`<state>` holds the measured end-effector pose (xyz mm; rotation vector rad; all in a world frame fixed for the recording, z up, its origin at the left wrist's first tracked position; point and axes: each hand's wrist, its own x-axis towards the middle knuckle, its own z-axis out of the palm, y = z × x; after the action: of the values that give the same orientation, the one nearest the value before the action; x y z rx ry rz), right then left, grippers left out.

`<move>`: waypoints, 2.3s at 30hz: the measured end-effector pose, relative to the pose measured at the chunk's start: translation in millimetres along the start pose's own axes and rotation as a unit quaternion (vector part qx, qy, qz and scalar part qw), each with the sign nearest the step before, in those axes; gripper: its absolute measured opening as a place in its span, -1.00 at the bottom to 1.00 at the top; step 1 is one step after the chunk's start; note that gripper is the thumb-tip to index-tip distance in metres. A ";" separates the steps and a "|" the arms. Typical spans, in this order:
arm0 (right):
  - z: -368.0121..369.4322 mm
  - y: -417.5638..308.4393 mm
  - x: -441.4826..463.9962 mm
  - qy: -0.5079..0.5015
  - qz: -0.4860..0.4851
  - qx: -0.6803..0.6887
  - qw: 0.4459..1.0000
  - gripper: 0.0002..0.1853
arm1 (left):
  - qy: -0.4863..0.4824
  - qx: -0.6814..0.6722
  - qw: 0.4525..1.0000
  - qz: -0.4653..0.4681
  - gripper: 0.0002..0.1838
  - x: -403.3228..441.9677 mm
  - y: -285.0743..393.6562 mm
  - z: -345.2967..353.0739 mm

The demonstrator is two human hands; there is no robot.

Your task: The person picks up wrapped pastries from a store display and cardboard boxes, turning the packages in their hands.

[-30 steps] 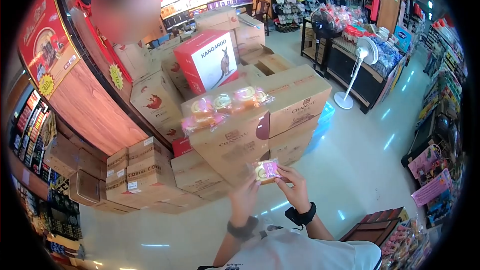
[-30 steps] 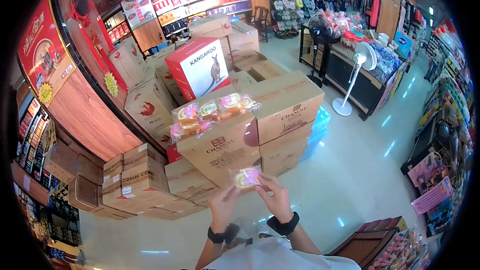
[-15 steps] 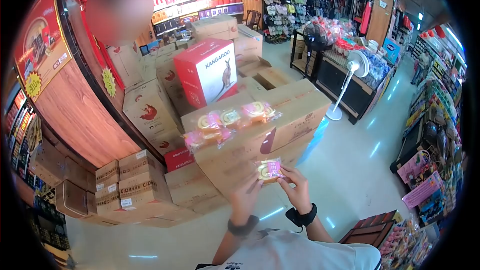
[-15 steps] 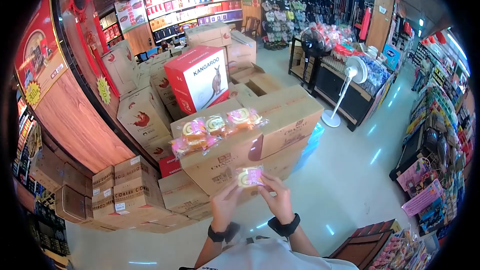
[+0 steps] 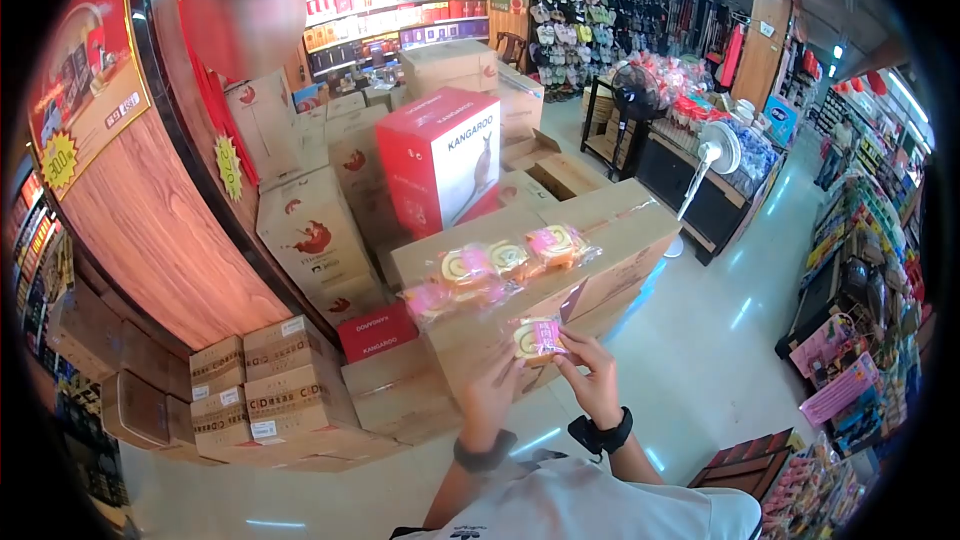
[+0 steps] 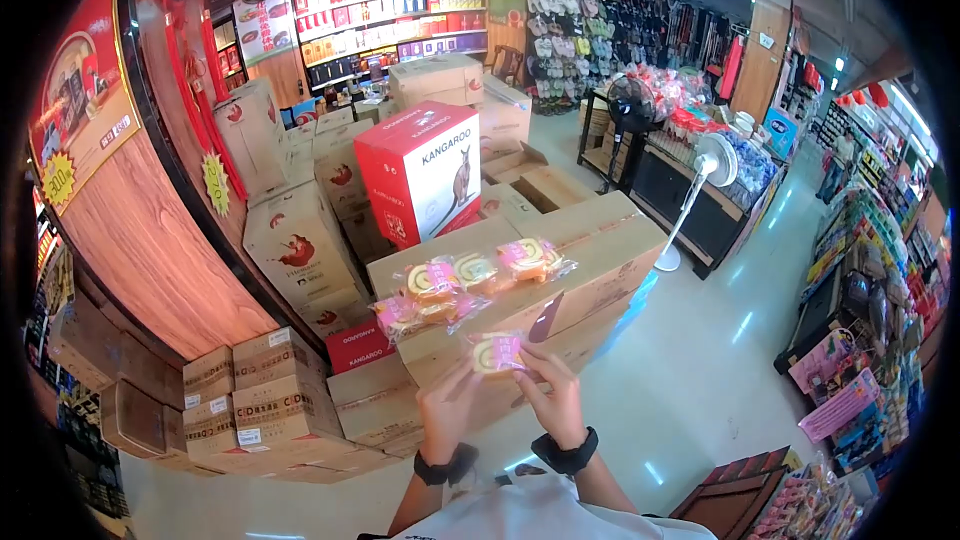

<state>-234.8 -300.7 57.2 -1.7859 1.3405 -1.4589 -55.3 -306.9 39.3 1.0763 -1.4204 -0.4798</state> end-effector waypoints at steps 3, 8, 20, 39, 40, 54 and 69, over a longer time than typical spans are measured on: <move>5.4 -1.5 4.8 0.002 0.002 -0.010 1.000 -0.63 | 0.000 -0.007 1.000 0.003 -0.70 4.8 -3.6 -3.1; 13.5 5.2 23.2 0.010 -0.008 0.018 1.000 -0.64 | 0.022 0.017 1.000 0.003 -0.70 18.7 -0.8 -0.5; 21.4 47.0 97.7 0.028 -0.011 0.150 0.988 -0.66 | 0.043 0.123 0.990 0.052 -0.68 78.9 3.9 33.3; 22.7 70.8 167.1 -0.027 0.036 0.125 0.991 -0.66 | 0.046 0.280 0.955 0.090 -0.72 140.9 -8.3 64.2; 23.6 71.0 168.7 -0.034 0.046 0.129 0.990 -0.66 | 0.047 0.277 0.956 0.088 -0.71 141.8 -11.8 64.3; 21.8 88.0 172.9 -0.066 0.024 0.117 0.991 -0.57 | 0.023 0.334 0.941 0.045 -0.69 140.9 -19.9 67.2; 12.6 104.8 180.8 -0.090 -0.005 0.149 0.985 -0.51 | 0.010 0.366 0.930 0.035 -0.62 145.6 -20.4 74.5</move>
<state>-271.3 -506.8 50.3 -1.6846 0.9689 -1.3834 -94.9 -459.1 88.6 1.6017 -1.6576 0.1453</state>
